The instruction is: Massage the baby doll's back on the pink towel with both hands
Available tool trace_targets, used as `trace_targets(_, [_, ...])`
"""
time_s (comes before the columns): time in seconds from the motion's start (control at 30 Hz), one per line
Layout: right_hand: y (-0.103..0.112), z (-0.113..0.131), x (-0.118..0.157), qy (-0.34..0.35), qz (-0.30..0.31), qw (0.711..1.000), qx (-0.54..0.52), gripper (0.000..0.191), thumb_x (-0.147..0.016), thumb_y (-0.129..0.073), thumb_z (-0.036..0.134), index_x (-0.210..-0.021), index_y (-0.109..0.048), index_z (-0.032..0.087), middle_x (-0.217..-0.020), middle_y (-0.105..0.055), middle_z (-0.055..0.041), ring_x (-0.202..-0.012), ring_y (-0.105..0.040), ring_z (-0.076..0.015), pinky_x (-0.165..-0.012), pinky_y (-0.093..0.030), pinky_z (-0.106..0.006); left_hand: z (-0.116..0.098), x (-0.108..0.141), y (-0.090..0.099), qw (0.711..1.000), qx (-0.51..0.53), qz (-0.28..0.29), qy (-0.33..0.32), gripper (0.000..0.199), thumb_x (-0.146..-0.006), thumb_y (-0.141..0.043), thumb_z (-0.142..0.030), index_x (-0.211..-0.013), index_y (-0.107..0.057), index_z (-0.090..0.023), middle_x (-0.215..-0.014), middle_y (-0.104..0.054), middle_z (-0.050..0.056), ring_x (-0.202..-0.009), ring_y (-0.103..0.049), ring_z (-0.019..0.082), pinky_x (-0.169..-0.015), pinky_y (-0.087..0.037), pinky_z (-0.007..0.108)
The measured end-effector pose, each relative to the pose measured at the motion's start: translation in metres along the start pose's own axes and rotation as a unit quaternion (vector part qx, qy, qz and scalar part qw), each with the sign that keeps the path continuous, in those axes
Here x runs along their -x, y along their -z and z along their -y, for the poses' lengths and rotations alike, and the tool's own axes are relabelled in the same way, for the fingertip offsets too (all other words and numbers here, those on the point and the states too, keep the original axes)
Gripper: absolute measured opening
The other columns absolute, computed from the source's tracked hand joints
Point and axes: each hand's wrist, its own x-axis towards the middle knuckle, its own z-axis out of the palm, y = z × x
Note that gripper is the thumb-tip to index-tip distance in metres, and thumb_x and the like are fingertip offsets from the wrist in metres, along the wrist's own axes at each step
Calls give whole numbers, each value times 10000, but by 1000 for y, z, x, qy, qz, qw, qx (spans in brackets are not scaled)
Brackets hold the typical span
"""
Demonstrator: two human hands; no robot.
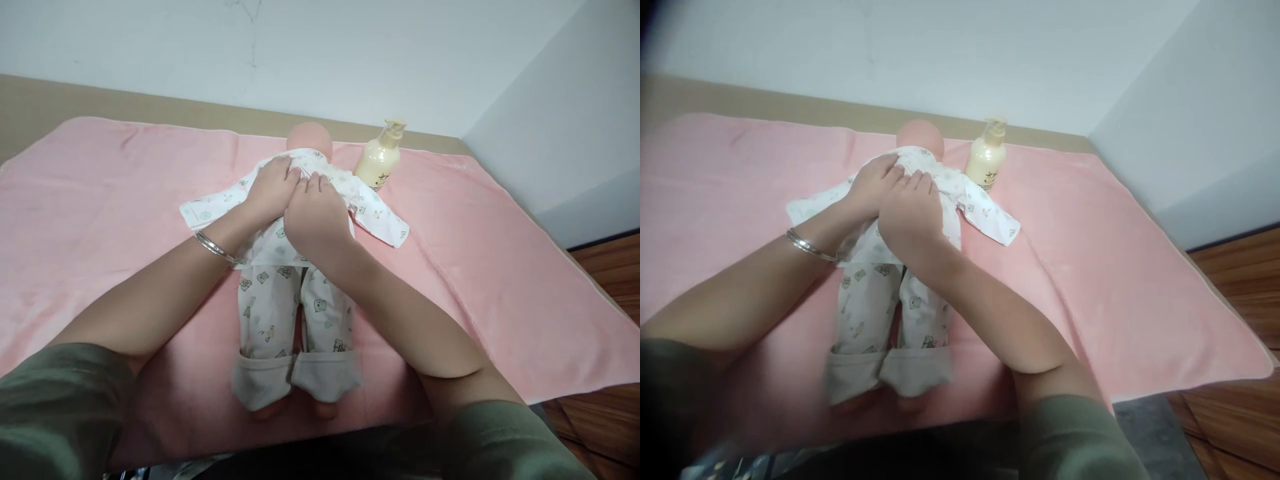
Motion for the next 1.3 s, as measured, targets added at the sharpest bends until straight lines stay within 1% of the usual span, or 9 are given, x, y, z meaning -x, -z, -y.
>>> trace_targets(0.13, [-11,-26,-26,48,-17,995,-80,612,-985,-303,137,-1554,-494,15,-1642,-520,-169,-1633,-352,-306,-1395,-249,-510,-17,11,-1,994,-107,-1,5,247,-1000,-373,-225,-805,-523,-198,-1183,-689,235,-1298,-586,438,-1180,-393,661])
trace_targets(0.23, [-19,-54,-47,-4,-52,987,-154,640,-1017,-294,277,-1581,-436,9,-1710,-412,-191,-1631,-342,-343,-1358,-294,-570,-26,23,-8,994,-98,-35,-43,170,-939,-452,-200,-921,-612,-145,-1313,-645,255,-1487,-420,488,-1300,-225,687])
trace_targets(0.33, [-21,-65,-51,-21,-46,986,-160,653,-1036,-312,348,-1583,-420,8,-1699,-420,-211,-1617,-357,-359,-1344,-311,-568,-21,25,-16,996,-47,-39,-64,148,-920,-484,-211,-919,-624,-164,-1217,-684,211,-1398,-510,436,-1297,-275,654])
trace_targets(0.5, [-16,-38,-26,-30,-69,993,-86,537,-1078,-263,314,-1380,-582,5,-1413,-652,-273,-1404,-583,-393,-1249,-426,-579,5,3,-11,998,-30,-25,-45,188,-936,-446,-266,-764,-511,-223,-1019,-698,158,-1120,-625,349,-1171,-452,602])
trace_targets(0.67, [-16,-19,-16,-33,-89,992,-84,511,-1050,-282,262,-1362,-616,35,-1409,-668,-255,-1391,-594,-391,-1232,-458,-583,14,-7,-1,999,-8,-7,-51,308,-980,-369,-351,-693,-415,-248,-882,-667,129,-992,-639,319,-1108,-502,568])
trace_targets(0.77, [-18,-35,-30,-20,-64,992,-111,583,-1042,-274,268,-1495,-528,5,-1581,-561,-223,-1532,-487,-349,-1305,-407,-521,1,6,-8,999,-28,-33,-32,264,-982,-433,-359,-759,-495,-233,-1007,-704,160,-1143,-653,359,-1180,-451,579])
trace_targets(0.9, [-20,-64,-50,-2,-45,987,-152,653,-1042,-276,312,-1600,-388,-7,-1698,-431,-198,-1617,-372,-312,-1360,-315,-499,-19,28,-21,998,-29,-37,-44,281,-976,-488,-321,-1132,-646,-148,-1424,-646,202,-1499,-478,388,-1339,-274,581])
trace_targets(1.03, [-21,-73,-51,32,-34,988,-144,651,-1070,-277,394,-1613,-376,49,-1724,-391,-179,-1648,-299,-337,-1363,-277,-555,-16,24,-20,998,3,-17,-56,283,-967,-497,-300,-1147,-666,-162,-1380,-686,165,-1467,-514,354,-1325,-330,552])
trace_targets(1.3, [-12,-30,-17,27,-70,996,-43,459,-1025,-287,184,-1237,-675,63,-1214,-729,-233,-1253,-662,-380,-1119,-531,-535,9,1,-15,994,88,-59,-11,132,-888,-512,-240,-827,-629,-241,-1079,-754,109,-1173,-641,330,-1213,-452,523])
